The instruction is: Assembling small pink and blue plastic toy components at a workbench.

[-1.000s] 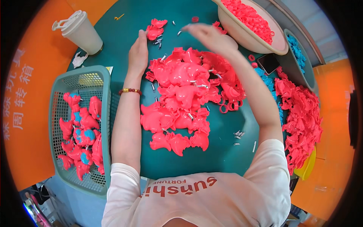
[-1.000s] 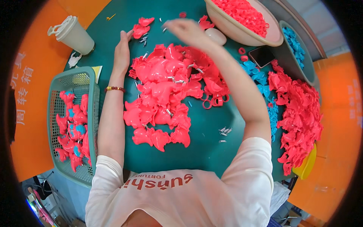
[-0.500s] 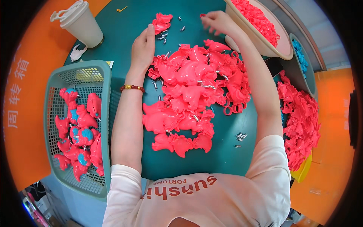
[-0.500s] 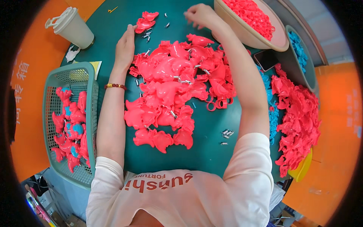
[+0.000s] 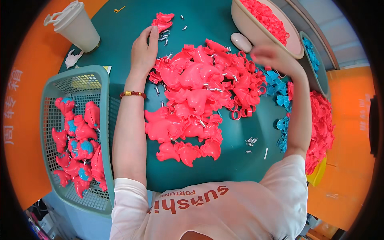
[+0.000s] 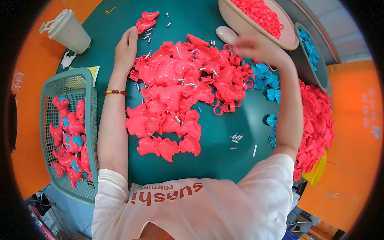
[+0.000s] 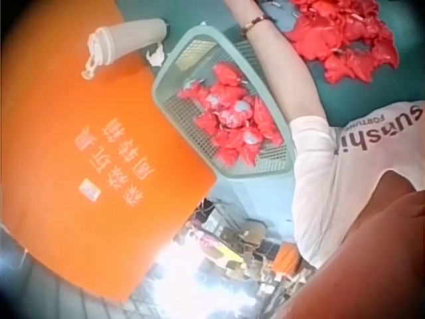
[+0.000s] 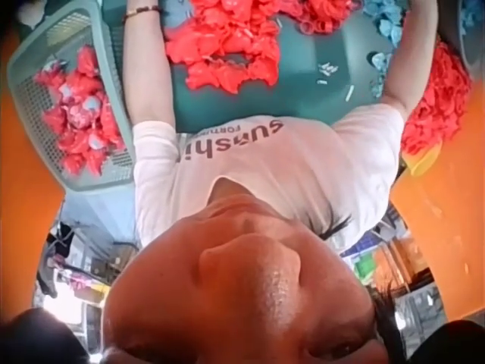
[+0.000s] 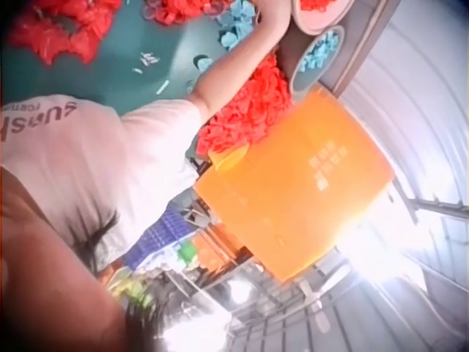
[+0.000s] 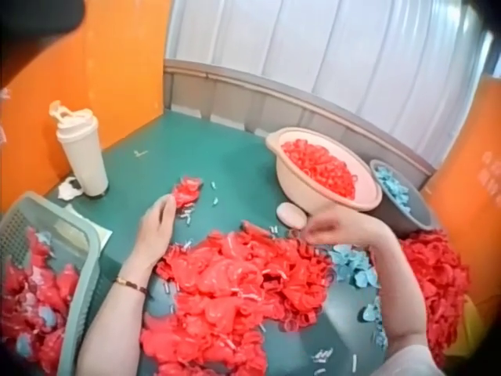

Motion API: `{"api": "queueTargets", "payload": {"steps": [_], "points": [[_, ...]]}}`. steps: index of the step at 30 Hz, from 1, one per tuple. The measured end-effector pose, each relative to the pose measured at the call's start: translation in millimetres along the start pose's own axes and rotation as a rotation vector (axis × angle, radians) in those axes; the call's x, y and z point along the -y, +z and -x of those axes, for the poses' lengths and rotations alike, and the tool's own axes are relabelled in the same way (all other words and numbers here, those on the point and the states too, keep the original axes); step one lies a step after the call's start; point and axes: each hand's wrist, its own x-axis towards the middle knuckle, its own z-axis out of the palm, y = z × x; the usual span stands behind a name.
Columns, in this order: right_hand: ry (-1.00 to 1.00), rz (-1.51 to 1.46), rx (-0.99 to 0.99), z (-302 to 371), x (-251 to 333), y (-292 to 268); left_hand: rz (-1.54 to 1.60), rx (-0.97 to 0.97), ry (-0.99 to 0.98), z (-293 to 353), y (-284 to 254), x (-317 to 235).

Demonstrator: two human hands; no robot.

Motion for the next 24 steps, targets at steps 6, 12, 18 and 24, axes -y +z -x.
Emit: {"api": "queueTargets", "payload": {"steps": [6,12,18,24], "points": [[0.084,0.050,0.042,32,-11,11,-0.041,0.064,-0.060,-1,0,-7],[-0.407,0.017,-0.334,-140,19,33,-0.015,0.103,-0.126,1,-4,-14],[-0.143,0.243,-0.438,-243,27,64,-0.198,0.008,0.083,-3,-7,1],[-0.521,-0.056,-0.342,-218,54,101,-0.236,0.172,0.340,0,8,10]]}}
